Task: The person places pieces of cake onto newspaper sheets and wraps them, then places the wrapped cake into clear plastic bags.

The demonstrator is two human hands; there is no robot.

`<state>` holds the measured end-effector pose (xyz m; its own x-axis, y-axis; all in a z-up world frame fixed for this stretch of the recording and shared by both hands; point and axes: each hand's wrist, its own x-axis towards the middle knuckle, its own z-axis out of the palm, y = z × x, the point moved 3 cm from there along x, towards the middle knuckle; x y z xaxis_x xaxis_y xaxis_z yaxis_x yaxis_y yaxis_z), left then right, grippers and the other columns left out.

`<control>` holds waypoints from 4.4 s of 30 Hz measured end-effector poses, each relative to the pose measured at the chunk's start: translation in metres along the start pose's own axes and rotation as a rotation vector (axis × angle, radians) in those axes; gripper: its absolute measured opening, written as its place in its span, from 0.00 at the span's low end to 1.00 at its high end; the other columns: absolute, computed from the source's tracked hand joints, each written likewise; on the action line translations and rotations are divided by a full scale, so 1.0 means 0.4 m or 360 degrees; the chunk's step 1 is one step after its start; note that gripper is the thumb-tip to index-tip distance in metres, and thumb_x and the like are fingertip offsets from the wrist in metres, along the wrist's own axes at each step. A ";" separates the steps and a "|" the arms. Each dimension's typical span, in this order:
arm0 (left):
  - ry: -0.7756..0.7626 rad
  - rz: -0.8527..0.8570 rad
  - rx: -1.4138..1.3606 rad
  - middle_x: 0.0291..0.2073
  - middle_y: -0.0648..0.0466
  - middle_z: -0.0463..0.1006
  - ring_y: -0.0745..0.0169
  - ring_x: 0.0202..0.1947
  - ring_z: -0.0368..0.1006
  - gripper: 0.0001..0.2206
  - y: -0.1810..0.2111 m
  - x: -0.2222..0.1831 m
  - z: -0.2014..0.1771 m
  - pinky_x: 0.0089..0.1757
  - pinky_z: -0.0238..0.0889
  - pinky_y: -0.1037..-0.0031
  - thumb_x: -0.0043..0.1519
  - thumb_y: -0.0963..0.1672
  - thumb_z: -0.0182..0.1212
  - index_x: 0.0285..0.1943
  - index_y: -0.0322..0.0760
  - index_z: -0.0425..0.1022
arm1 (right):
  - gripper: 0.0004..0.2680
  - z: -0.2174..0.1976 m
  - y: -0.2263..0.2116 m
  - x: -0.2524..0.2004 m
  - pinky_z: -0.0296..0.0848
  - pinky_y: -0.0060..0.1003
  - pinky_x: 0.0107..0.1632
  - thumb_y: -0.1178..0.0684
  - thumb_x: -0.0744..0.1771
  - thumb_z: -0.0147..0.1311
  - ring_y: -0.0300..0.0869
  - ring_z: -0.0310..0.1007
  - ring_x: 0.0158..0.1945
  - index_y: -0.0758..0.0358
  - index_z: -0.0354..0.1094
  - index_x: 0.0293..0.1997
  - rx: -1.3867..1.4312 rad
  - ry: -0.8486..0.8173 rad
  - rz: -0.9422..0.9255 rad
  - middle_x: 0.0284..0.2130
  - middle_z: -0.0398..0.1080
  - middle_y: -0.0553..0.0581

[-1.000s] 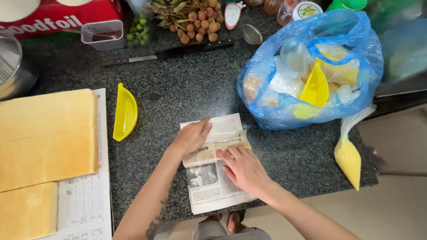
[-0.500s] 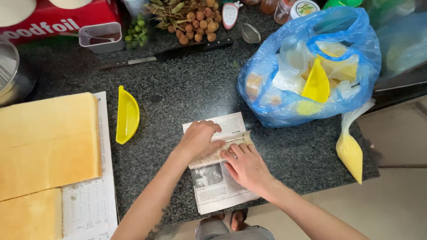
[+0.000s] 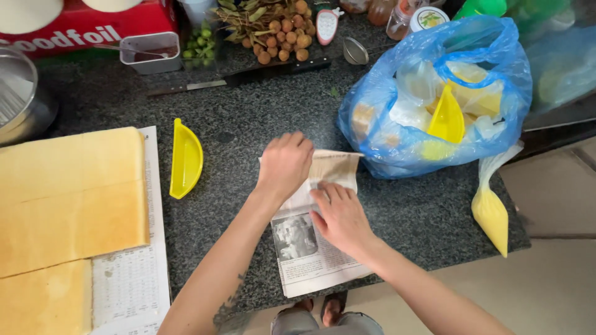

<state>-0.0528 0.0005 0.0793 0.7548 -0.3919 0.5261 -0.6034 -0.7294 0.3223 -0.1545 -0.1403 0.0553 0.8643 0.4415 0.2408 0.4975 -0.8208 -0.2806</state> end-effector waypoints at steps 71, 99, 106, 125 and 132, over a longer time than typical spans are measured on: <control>-0.0006 -0.0874 0.0579 0.39 0.43 0.80 0.40 0.43 0.77 0.06 -0.321 -0.305 -0.136 0.47 0.69 0.53 0.58 0.42 0.60 0.40 0.34 0.79 | 0.04 -0.003 0.307 0.110 0.75 0.28 0.35 0.58 0.68 0.53 0.33 0.75 0.32 0.67 0.69 0.45 0.1386 -0.0048 0.0696 0.33 0.74 0.51; -0.0532 -0.0054 0.0178 0.33 0.50 0.76 0.51 0.41 0.74 0.04 0.247 -0.398 0.047 0.44 0.67 0.62 0.53 0.41 0.64 0.34 0.36 0.76 | 0.10 0.021 0.407 -0.176 0.73 0.33 0.31 0.47 0.67 0.56 0.36 0.75 0.26 0.63 0.74 0.42 0.0961 -0.0500 0.1058 0.26 0.78 0.52; -0.0479 0.0032 -0.0119 0.36 0.45 0.77 0.46 0.43 0.74 0.14 0.256 -0.324 -0.028 0.47 0.66 0.59 0.53 0.44 0.66 0.44 0.30 0.78 | 0.10 0.079 0.410 -0.203 0.76 0.36 0.38 0.46 0.65 0.59 0.39 0.80 0.32 0.60 0.73 0.45 0.0838 -0.0736 0.0876 0.32 0.79 0.54; -0.1249 -0.0105 0.0001 0.57 0.44 0.71 0.42 0.60 0.67 0.48 0.016 -0.079 0.207 0.55 0.64 0.54 0.47 0.44 0.75 0.78 0.51 0.49 | 0.18 0.069 0.292 -0.194 0.64 0.50 0.57 0.39 0.58 0.69 0.54 0.65 0.56 0.58 0.69 0.41 0.0054 -0.0788 0.0898 0.45 0.67 0.60; -0.1155 -0.0336 -0.0290 0.58 0.42 0.71 0.40 0.60 0.68 0.51 -0.019 -0.067 0.197 0.56 0.65 0.58 0.44 0.43 0.77 0.78 0.52 0.47 | 0.17 0.064 0.277 -0.194 0.62 0.49 0.56 0.39 0.59 0.68 0.51 0.65 0.56 0.56 0.70 0.41 -0.0014 -0.0796 0.0902 0.45 0.68 0.57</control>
<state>-0.0482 -0.0276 0.0007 0.8003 -0.5695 -0.1874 -0.4133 -0.7505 0.5156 -0.1646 -0.2562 -0.0184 0.9191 0.0613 -0.3892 -0.0316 -0.9731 -0.2281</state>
